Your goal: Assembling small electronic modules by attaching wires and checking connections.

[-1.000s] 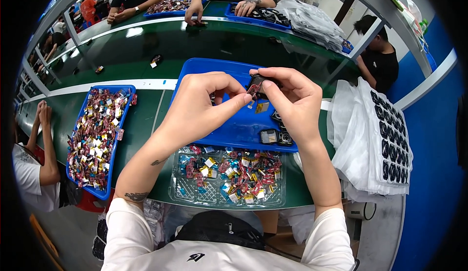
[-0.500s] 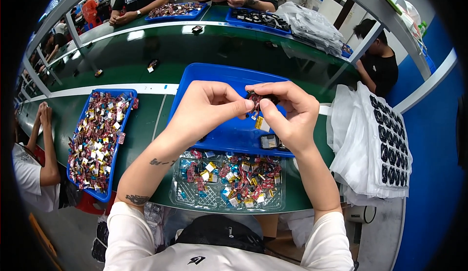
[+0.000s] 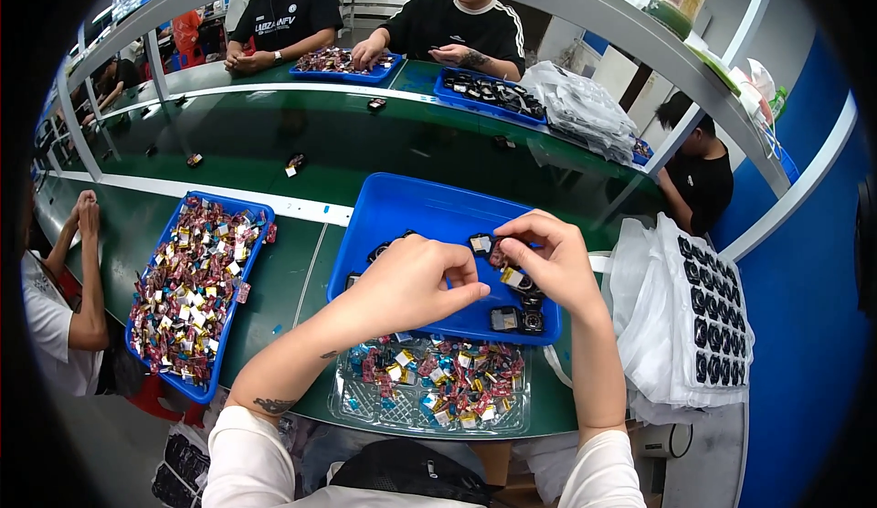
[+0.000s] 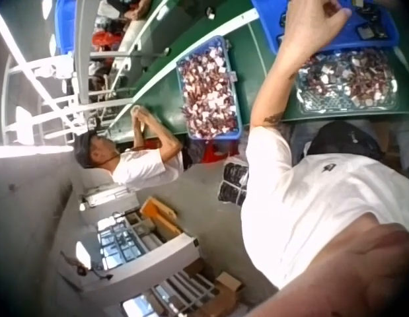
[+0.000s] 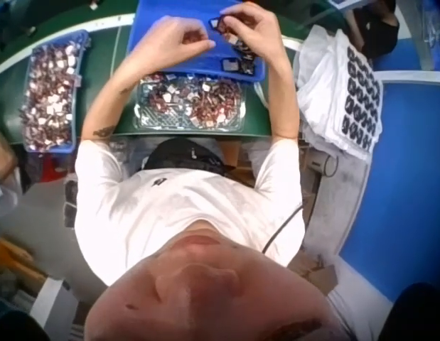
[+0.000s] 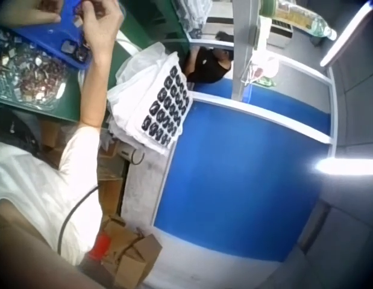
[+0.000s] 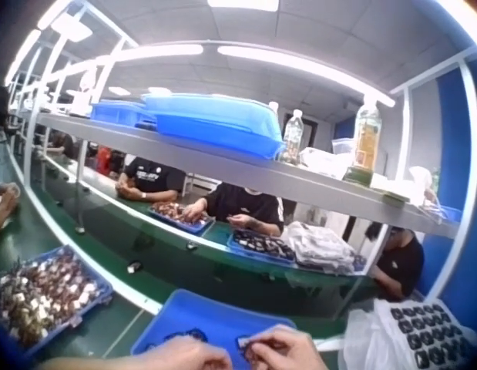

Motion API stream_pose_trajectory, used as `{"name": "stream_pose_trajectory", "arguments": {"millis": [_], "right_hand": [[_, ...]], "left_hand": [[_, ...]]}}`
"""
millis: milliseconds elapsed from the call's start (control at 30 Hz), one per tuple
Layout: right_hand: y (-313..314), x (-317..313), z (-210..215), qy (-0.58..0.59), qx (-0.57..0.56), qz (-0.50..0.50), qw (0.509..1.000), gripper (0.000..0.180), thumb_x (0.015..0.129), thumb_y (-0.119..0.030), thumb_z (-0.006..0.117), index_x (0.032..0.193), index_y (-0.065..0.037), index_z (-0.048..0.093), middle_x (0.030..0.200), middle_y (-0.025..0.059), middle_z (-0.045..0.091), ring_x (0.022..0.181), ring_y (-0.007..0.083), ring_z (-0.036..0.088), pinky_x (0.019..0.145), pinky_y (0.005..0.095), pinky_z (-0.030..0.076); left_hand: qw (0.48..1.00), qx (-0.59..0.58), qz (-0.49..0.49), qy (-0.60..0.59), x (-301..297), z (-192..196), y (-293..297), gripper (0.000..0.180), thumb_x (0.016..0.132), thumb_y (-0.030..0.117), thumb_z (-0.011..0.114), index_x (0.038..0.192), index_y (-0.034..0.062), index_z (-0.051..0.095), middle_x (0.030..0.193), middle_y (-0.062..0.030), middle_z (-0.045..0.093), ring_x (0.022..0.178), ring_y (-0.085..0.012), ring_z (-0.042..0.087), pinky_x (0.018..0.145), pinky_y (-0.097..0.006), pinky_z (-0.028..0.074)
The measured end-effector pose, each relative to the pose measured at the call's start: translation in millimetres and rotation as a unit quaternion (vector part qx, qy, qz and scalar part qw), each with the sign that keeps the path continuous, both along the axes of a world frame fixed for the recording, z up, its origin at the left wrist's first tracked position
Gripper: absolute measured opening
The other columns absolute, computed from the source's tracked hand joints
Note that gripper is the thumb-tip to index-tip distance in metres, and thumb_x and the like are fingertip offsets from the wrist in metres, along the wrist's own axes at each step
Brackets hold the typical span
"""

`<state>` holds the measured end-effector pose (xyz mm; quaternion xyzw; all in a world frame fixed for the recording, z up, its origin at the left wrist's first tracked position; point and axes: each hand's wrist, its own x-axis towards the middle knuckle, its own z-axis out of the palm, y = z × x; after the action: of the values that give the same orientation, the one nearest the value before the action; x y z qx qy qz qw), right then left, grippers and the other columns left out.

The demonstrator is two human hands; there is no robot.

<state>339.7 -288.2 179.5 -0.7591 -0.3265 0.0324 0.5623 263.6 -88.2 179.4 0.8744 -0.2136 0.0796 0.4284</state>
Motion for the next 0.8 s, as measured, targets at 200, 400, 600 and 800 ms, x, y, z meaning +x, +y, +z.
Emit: {"name": "stream_pose_trajectory", "arguments": {"millis": [200,400,600,800], "right_hand": [[-25.0,114.5,-33.5,0.079,0.056,-0.219,0.971,0.015,0.084,-0.008,0.065,0.097,0.0,0.067,0.086,0.0072,0.068,0.075,0.0121,0.064,0.071,0.0246,0.051],[-20.1,187.9,-80.5,0.161,0.025,-0.32,0.933,0.02,0.08,-0.009,0.067,0.099,0.0,0.065,0.083,0.0086,0.067,0.067,0.0137,0.063,0.059,0.0263,0.052],[-15.4,204.0,-93.6,0.04,-0.257,-0.428,0.866,0.015,0.07,-0.014,0.07,0.083,-0.009,0.073,0.082,0.011,0.07,0.076,0.0223,0.068,0.071,0.0336,0.053],[-50.0,204.9,-101.9,0.056,-0.246,-0.451,0.856,0.015,0.071,-0.015,0.071,0.084,-0.007,0.073,0.078,0.0107,0.069,0.064,0.0199,0.065,0.065,0.0316,0.051]], "left_hand": [[0.996,0.06,-0.065,-0.003,-19.8,19.5,1.3,0.019,0.081,0.024,0.068,0.083,0.0048,0.067,0.071,-0.0073,0.066,0.066,-0.0211,0.065,0.06,-0.031,0.05],[0.985,0.102,-0.1,-0.093,-31.1,16.9,2.1,0.021,0.083,0.026,0.066,0.085,0.0049,0.065,0.072,-0.0073,0.066,0.069,-0.0253,0.065,0.063,-0.037,0.05],[0.981,0.122,-0.113,-0.104,-38.6,17.2,-3.1,0.022,0.083,0.025,0.066,0.086,0.0035,0.063,0.072,-0.0118,0.064,0.071,-0.0278,0.065,0.064,-0.039,0.051],[0.974,0.133,-0.125,-0.136,-40.6,14.3,-6.3,0.025,0.082,0.026,0.066,0.086,0.0017,0.061,0.072,-0.0121,0.065,0.073,-0.028,0.066,0.065,-0.039,0.051]]}}
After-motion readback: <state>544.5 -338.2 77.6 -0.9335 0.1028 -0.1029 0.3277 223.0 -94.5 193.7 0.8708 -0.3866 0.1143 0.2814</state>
